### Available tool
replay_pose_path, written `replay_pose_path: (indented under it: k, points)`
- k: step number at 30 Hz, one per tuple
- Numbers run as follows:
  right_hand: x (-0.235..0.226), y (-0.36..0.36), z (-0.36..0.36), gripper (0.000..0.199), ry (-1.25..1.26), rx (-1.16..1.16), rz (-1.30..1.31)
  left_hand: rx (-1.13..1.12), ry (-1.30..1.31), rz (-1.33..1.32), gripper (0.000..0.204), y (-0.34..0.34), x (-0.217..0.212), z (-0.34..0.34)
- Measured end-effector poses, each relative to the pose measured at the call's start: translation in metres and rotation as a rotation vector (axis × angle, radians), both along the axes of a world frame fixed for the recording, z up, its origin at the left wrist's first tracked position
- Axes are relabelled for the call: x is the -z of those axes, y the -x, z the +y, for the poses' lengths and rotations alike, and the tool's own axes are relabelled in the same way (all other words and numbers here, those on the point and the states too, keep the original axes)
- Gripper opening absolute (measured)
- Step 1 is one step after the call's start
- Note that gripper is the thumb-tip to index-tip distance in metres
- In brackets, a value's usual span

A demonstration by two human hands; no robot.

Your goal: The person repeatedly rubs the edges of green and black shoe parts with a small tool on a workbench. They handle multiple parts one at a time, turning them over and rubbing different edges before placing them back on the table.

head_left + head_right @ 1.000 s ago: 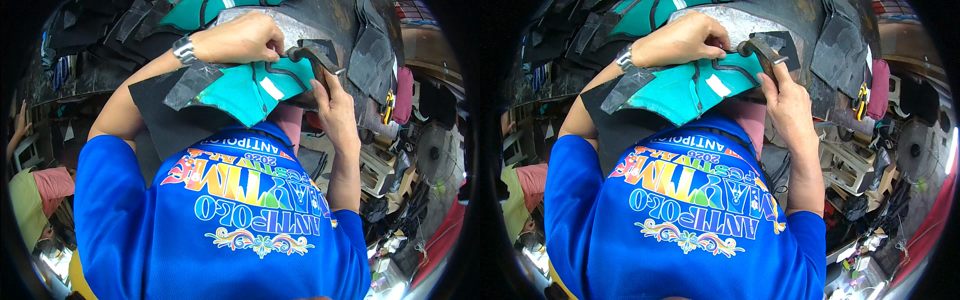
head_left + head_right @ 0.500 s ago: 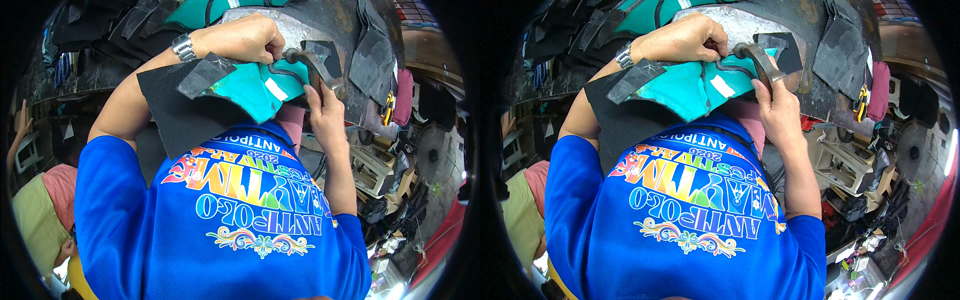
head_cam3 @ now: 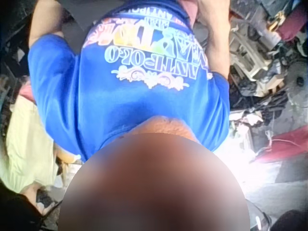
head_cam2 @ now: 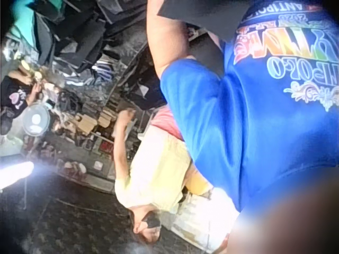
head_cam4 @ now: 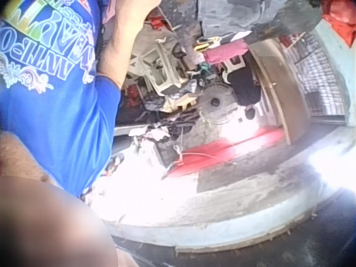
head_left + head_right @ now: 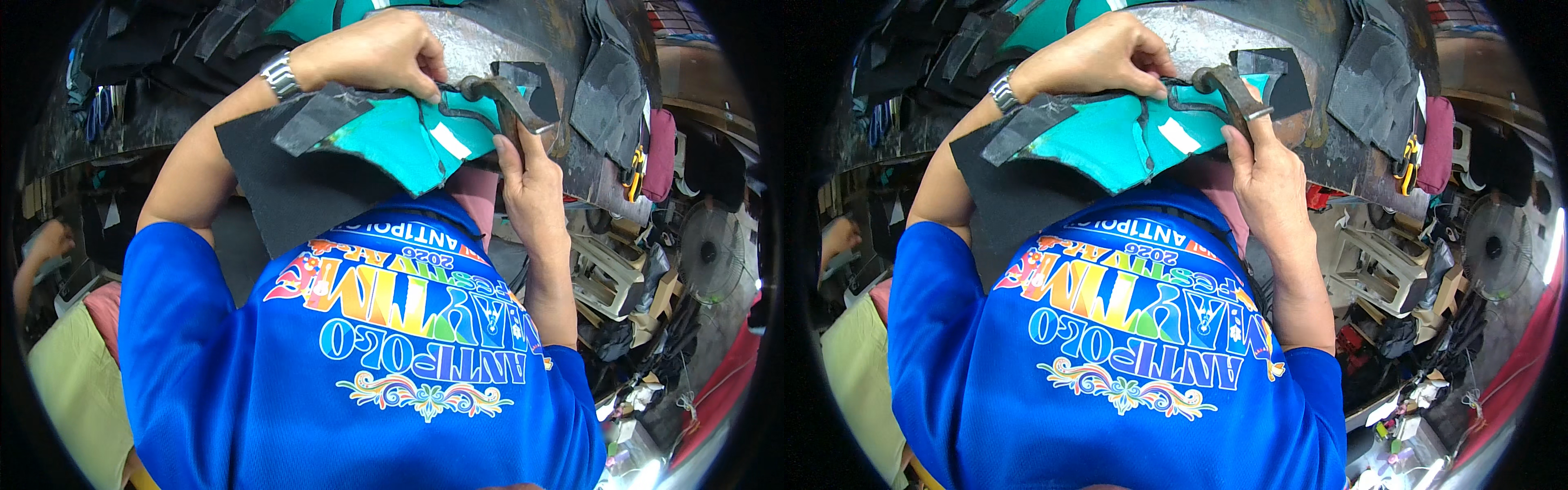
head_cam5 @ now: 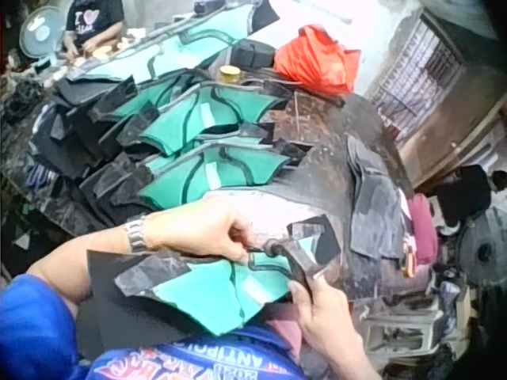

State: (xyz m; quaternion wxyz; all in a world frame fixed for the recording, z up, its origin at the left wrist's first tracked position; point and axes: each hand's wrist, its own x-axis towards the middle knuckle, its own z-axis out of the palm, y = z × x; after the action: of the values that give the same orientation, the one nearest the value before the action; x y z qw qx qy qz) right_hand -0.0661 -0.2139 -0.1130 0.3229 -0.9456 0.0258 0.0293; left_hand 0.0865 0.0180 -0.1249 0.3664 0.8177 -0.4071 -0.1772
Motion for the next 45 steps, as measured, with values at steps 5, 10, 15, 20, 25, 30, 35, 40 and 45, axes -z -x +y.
replay_pose_path:
  k: [5, 10, 15, 20, 25, 30, 35, 40, 45]
  points:
    - [-0.008, 0.001, 0.002, 0.038, -0.039, 0.021, -0.013, 0.037, 0.086, 0.081, 0.017, 0.000, 0.003, 0.004]
    - [-0.020, 0.003, 0.001, 0.041, -0.112, 0.005, -0.224, 0.116, 0.116, -0.104, 0.013, 0.000, 0.005, 0.001]
    - [-0.010, 0.004, 0.005, 0.041, -0.217, -0.076, -0.367, 0.131, 0.137, -0.197, 0.013, 0.003, 0.004, 0.003]
    - [-0.016, 0.000, 0.007, 0.047, -0.189, -0.066, -0.111, 0.113, 0.145, -0.161, 0.014, 0.004, 0.006, 0.002]
    - [-0.026, 0.004, 0.014, 0.054, -0.467, -0.020, -0.393, 0.089, 0.119, -0.151, 0.014, 0.005, 0.007, 0.002]
    - [-0.010, 0.002, 0.016, 0.039, 0.014, -0.031, 0.026, 0.055, 0.126, -0.184, 0.014, 0.009, 0.007, 0.005]
    - [-0.005, 0.005, 0.015, 0.034, 0.004, -0.016, 0.007, -0.012, 0.135, 0.061, 0.015, 0.009, 0.004, 0.015]
    - [-0.025, -0.003, 0.015, 0.039, -0.132, -0.073, -0.076, 0.017, 0.160, 0.055, 0.012, 0.010, 0.007, 0.014]
    - [-0.043, 0.002, 0.017, 0.034, -0.437, 0.054, -0.331, -0.015, 0.179, -0.005, 0.012, 0.014, 0.008, 0.013]
